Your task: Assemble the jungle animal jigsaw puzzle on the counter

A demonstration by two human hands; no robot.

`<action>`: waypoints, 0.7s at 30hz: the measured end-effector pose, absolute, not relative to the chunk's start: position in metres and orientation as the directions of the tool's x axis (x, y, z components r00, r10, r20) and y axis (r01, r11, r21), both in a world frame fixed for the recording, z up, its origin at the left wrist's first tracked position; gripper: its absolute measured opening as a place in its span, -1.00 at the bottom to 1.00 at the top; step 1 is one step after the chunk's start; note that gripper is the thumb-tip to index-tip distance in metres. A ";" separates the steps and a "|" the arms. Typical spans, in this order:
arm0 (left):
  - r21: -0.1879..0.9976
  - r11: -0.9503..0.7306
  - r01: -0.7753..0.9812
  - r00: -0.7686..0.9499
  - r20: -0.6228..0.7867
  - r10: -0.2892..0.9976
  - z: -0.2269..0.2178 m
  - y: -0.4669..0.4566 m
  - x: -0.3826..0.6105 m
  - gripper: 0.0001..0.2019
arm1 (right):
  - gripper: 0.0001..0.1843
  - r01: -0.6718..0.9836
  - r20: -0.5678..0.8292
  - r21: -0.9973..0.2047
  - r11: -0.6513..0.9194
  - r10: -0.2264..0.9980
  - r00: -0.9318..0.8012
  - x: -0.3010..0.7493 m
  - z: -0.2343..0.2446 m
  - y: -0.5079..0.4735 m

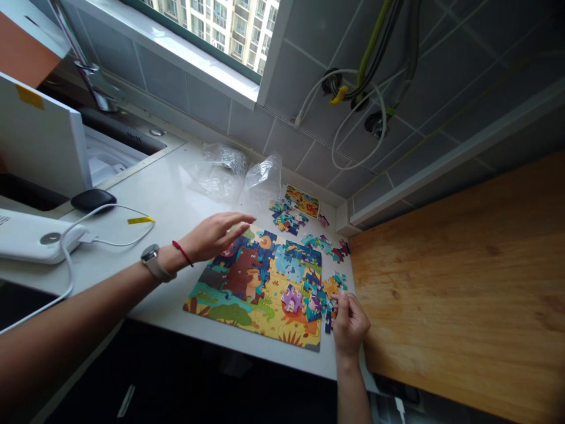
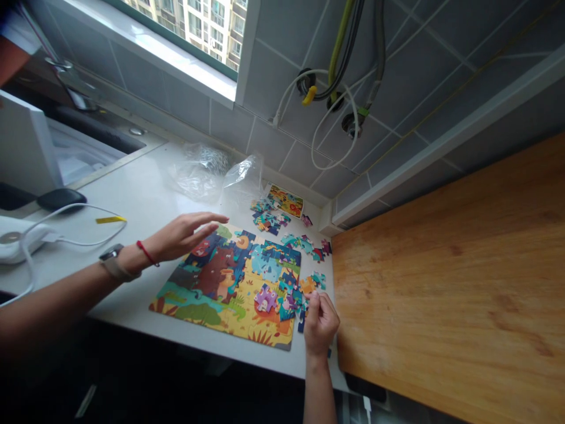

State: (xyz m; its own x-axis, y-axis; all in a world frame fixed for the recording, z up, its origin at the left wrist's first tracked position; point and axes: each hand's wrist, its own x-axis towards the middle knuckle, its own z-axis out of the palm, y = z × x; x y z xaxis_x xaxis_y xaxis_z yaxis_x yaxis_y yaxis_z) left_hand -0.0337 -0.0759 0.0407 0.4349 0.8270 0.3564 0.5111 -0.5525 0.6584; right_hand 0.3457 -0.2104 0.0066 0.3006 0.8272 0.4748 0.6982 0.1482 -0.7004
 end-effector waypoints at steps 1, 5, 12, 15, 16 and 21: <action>0.699 -0.526 0.484 0.394 0.363 0.845 0.044 -0.065 -0.038 -0.51 | -0.51 0.705 0.479 -0.693 0.150 0.827 0.295 0.346 0.006 -0.210; 0.781 -0.509 0.362 0.334 0.401 0.853 0.039 -0.029 -0.044 -0.49 | -0.61 0.782 0.561 -0.586 0.210 0.802 0.205 0.346 0.006 -0.211; 0.943 -0.310 0.122 0.182 0.286 0.941 0.014 -0.022 -0.043 -0.24 | -0.82 0.827 0.535 -0.305 0.473 0.803 -0.262 0.288 0.027 -0.203; 0.982 -0.183 -0.041 0.119 0.186 0.975 0.016 -0.023 -0.047 -0.15 | -0.58 0.801 0.334 -0.313 0.511 0.848 -0.410 0.247 0.028 -0.188; 0.985 -0.153 -0.083 0.108 0.162 0.981 0.017 -0.022 -0.048 -0.12 | -0.49 0.800 0.260 -0.313 0.512 0.856 -0.446 0.235 0.027 -0.183; 0.983 -0.059 -0.176 0.094 0.076 0.993 0.016 -0.015 -0.050 -0.08 | -0.26 0.784 0.061 -0.346 0.515 0.847 -0.529 0.204 0.015 -0.172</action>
